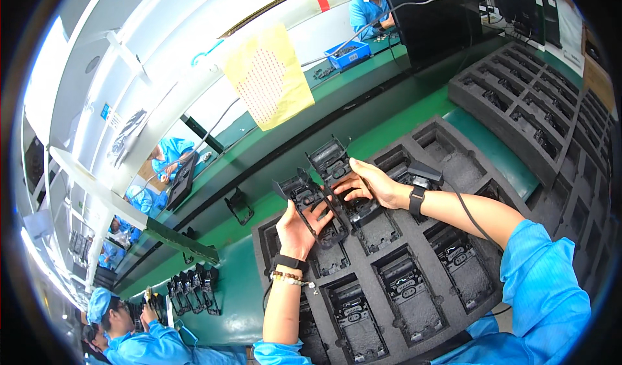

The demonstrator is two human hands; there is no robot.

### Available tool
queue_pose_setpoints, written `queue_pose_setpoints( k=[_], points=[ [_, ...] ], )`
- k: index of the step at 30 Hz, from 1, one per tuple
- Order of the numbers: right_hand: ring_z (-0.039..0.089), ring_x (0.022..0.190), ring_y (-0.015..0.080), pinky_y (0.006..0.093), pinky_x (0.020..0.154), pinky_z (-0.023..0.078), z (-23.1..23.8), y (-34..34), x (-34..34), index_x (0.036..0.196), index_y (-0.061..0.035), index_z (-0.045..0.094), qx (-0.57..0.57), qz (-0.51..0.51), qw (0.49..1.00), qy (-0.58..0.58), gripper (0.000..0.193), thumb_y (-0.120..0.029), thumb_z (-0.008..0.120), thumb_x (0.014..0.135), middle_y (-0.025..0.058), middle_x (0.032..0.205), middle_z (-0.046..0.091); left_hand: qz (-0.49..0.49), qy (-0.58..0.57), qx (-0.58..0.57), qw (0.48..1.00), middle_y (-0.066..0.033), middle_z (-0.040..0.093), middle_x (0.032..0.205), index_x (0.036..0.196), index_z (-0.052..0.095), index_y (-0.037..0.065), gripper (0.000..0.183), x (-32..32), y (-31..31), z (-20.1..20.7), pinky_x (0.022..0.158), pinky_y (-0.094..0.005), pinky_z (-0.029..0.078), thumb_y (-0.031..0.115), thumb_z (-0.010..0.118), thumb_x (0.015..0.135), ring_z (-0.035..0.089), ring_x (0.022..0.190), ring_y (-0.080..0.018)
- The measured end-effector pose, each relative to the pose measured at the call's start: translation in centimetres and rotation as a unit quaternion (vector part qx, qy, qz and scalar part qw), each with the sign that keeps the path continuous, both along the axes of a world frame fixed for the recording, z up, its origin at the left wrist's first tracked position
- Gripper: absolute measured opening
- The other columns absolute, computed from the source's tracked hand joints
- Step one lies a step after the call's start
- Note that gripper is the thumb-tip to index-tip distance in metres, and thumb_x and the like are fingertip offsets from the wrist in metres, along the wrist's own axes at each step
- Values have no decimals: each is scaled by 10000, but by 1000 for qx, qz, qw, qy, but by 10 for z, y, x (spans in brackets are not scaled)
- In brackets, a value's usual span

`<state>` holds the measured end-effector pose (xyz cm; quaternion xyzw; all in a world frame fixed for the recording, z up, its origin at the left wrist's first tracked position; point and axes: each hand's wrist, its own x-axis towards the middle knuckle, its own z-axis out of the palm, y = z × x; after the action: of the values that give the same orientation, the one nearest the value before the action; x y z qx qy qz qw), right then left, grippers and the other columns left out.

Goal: The recorder is assembling handheld electronic devices, checking alignment of housings, and placing them back in foam trays on a factory production line.

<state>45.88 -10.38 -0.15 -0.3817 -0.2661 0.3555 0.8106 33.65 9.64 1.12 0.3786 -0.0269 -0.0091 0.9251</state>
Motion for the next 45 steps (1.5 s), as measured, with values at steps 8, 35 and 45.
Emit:
queue_pose_setpoints(
  k=[8,35,45],
  points=[
    [519,827,63,224,698,421,-15,-2,7,1000,-108,610,41,-25,998,40,164,-265,563,1000,-52,921,564,-7,4,62,998,-231,404,1411,1408,391,44,706,-1,0,-2,1095,-556,329,468,629,896,405,1301,-392],
    [485,750,51,222,646,411,1,-12,-21,1157,-77,515,-103,73,991,39,483,-479,607,903,-22,960,523,142,53,250,956,-49,647,1148,1187,562,146,476,-3,-12,-3,830,-320,486,557,512,952,611,956,-150],
    [572,840,128,280,739,487,2,-8,-22,1195,-76,506,-100,76,988,93,577,-588,470,931,60,1049,615,146,69,249,955,-30,652,1060,1158,567,138,510,-5,-13,-6,786,-314,481,588,543,921,606,890,-137]
  ],
)
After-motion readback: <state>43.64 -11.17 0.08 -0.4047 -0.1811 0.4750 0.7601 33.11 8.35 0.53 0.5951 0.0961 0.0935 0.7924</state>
